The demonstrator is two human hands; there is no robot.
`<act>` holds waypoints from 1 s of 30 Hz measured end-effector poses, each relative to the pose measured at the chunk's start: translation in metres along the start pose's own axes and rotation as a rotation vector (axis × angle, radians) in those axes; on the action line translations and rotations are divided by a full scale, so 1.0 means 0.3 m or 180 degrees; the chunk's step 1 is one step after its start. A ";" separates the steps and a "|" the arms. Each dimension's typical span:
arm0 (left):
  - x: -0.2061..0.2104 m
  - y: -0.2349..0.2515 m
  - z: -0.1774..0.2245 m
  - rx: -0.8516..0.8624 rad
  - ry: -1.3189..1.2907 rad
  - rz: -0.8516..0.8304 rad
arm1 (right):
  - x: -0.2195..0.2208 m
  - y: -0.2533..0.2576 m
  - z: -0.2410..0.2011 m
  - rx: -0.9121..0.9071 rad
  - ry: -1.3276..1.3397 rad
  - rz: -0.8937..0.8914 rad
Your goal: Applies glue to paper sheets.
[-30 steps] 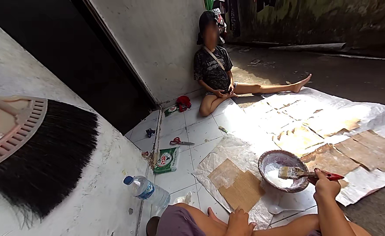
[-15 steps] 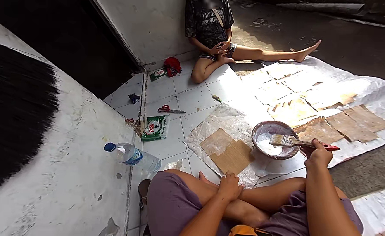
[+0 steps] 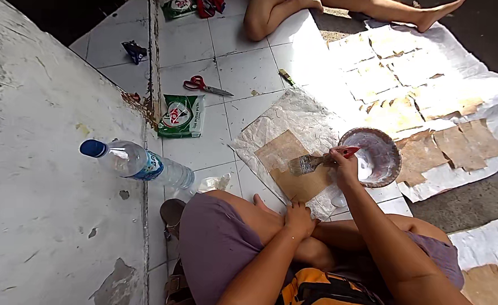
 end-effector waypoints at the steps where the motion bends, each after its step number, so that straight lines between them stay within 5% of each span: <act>1: 0.001 0.001 0.000 -0.0005 -0.0005 -0.0023 | 0.042 -0.002 0.048 -0.0025 -0.0140 -0.0203; 4: 0.001 0.006 -0.001 -0.0043 -0.0053 -0.0095 | 0.106 0.017 0.129 -0.0316 -0.0702 -0.0559; 9: 0.002 0.005 -0.004 -0.0067 -0.0139 -0.0090 | 0.135 -0.006 -0.008 -0.1370 -0.1345 -0.0432; 14: -0.004 0.006 0.000 -0.0057 -0.0075 -0.0083 | 0.234 -0.042 0.076 -0.1075 -0.1489 -0.1140; 18: 0.008 0.007 -0.003 -0.0034 -0.0075 -0.0107 | 0.219 -0.001 -0.009 -0.1733 -0.1653 -0.0621; 23: -0.001 0.005 0.000 -0.0039 -0.0095 -0.0084 | 0.289 -0.057 0.068 -0.1073 -0.1302 -0.1041; 28: 0.005 0.003 -0.002 -0.0004 -0.0065 -0.0076 | 0.247 -0.035 0.002 -0.1532 -0.1552 -0.0657; 30: 0.003 0.004 0.001 0.0020 -0.0042 -0.0081 | 0.260 -0.063 0.017 -0.1267 -0.1236 -0.0752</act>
Point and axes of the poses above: each hand's wrist, its own y-axis towards the middle knuckle, its own x-axis out of the palm, z = x × y, the point moved 5 cm from there along y, towards the middle knuckle, and after that the axes turned 11 degrees about z, right-handed, at the moved point
